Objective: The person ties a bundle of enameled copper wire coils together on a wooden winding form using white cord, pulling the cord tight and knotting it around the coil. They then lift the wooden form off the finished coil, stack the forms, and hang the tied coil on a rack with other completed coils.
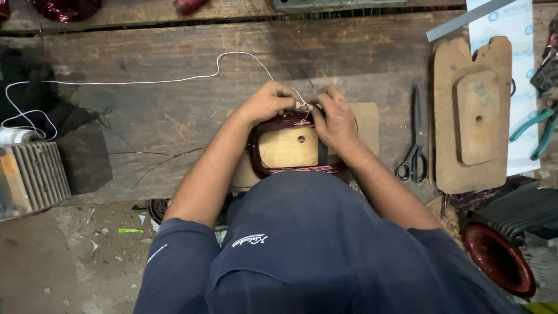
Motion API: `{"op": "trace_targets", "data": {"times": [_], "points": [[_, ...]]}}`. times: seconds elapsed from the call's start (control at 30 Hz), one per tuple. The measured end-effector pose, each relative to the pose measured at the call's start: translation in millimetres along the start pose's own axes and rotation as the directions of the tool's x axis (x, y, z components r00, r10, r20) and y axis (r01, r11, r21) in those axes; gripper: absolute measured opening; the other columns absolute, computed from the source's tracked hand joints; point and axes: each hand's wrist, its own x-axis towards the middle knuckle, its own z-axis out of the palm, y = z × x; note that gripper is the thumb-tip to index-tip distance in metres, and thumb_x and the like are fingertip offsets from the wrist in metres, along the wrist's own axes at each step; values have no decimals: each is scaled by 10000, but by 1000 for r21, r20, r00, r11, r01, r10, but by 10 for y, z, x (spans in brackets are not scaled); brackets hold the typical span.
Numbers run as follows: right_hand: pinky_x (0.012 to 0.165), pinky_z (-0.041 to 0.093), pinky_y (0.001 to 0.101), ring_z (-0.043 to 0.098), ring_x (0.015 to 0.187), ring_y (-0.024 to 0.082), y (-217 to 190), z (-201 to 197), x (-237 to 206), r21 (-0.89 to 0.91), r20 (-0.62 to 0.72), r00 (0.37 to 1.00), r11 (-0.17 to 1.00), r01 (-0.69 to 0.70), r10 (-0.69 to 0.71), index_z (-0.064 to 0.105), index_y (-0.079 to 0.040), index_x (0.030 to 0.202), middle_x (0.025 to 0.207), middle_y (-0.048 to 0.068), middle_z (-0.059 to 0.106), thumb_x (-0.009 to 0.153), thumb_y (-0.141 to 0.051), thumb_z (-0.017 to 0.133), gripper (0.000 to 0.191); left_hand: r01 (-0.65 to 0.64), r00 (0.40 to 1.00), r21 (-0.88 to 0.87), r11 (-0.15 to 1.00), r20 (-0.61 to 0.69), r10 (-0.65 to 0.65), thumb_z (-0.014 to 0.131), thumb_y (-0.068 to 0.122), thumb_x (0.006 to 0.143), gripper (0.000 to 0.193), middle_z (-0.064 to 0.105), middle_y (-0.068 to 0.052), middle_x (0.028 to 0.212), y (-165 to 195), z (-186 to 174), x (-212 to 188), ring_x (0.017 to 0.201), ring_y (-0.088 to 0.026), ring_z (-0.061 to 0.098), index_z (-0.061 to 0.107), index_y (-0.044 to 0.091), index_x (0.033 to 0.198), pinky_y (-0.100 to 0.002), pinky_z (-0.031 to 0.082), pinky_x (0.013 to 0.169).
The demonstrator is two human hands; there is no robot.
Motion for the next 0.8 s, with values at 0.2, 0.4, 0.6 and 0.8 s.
{"op": "trace_targets", "data": {"times": [0.2, 0.4, 0.6, 0.8], "points": [[938, 499, 452, 626, 1059, 366, 67, 33, 18, 195, -16, 998, 979, -62, 67, 658, -24, 1062, 1103, 152, 628, 949, -79, 675, 127, -128, 983, 435, 891, -63, 173, 702, 182, 888, 200, 766, -113, 969, 230, -26, -94, 892, -257, 709, 785, 28, 986, -375, 555, 817], [940, 495, 445, 614, 1078, 356, -131, 6, -102, 217, 91, 995, 976, 29, -50, 640, -26, 1079, 1122, 157, 633, 920, -66, 692, 172, 23, 935, 826, 562, -217, 280, 724, 217, 839, 201, 715, -176, 1010, 315, 230, -130, 964, -412, 626, 762, 28, 894, -504, 504, 881], [983, 497, 474, 612, 1124, 378, -250, -109, -298, 165, 247, 910, 940, 300, -334, 609, -29, 1052, 1136, 156, 630, 838, -4, 682, 228, 173, 833, 717, 675, -472, 288, 759, 218, 801, 219, 691, -176, 978, 126, 438, -94, 992, -396, 637, 726, 15, 877, -487, 524, 890], [986, 521, 447, 653, 1186, 361, -113, -185, -356, 319, 238, 948, 939, 130, -212, 603, -13, 1081, 1172, 168, 677, 901, 16, 600, 183, -5, 883, 405, 914, -428, 194, 726, 210, 899, 226, 701, -138, 929, -30, 263, -131, 863, -272, 690, 708, 12, 1005, -401, 548, 784]]}}
